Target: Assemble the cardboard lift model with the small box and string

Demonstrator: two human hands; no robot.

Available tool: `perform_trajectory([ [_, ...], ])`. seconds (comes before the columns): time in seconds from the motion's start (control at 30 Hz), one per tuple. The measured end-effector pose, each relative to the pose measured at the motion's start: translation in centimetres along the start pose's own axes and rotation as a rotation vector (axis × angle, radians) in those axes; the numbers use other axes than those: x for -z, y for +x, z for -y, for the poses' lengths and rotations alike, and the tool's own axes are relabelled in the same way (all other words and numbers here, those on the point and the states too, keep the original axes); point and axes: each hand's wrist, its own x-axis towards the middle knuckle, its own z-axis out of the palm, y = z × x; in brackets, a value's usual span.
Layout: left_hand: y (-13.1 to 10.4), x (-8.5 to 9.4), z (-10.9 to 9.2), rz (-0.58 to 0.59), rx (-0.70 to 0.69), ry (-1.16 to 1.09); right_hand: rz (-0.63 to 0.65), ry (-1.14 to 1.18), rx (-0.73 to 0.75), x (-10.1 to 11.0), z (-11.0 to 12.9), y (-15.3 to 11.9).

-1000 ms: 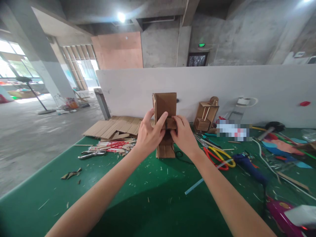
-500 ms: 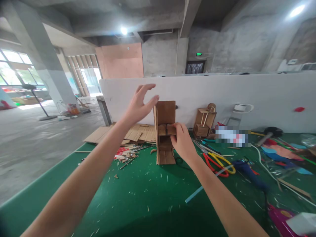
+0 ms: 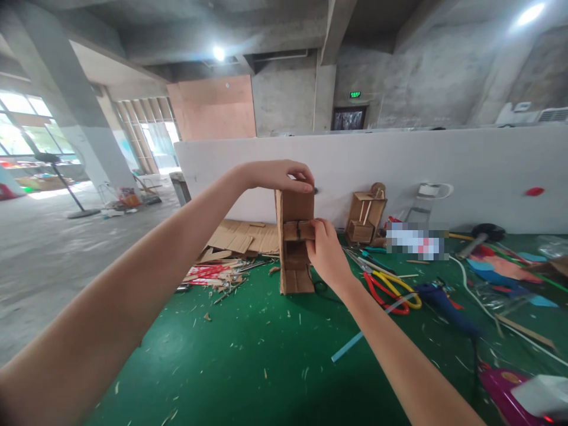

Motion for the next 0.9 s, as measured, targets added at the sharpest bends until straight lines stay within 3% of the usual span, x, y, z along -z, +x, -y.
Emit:
perform_trajectory([
  [0.23,0.5,0.3,0.1,0.061,-0.025,0.003,0.011,0.006,-0.027,0.0,0.0,0.0],
  [0.5,1.8,0.6,-0.9,0.136,0.135,0.16,0.017,0.021,-0.033,-0.2,-0.3,0.0],
  [0.73,3.4,-0.4,-1.4,0.122,0.057,0.202,0.022,0.01,-0.035,-0.2,-0.3,0.0],
  [0.9,3.7,-1.1,-1.4,0.182,0.016,0.198,0.024,0.001,-0.037,-0.2,-0.5,0.0],
])
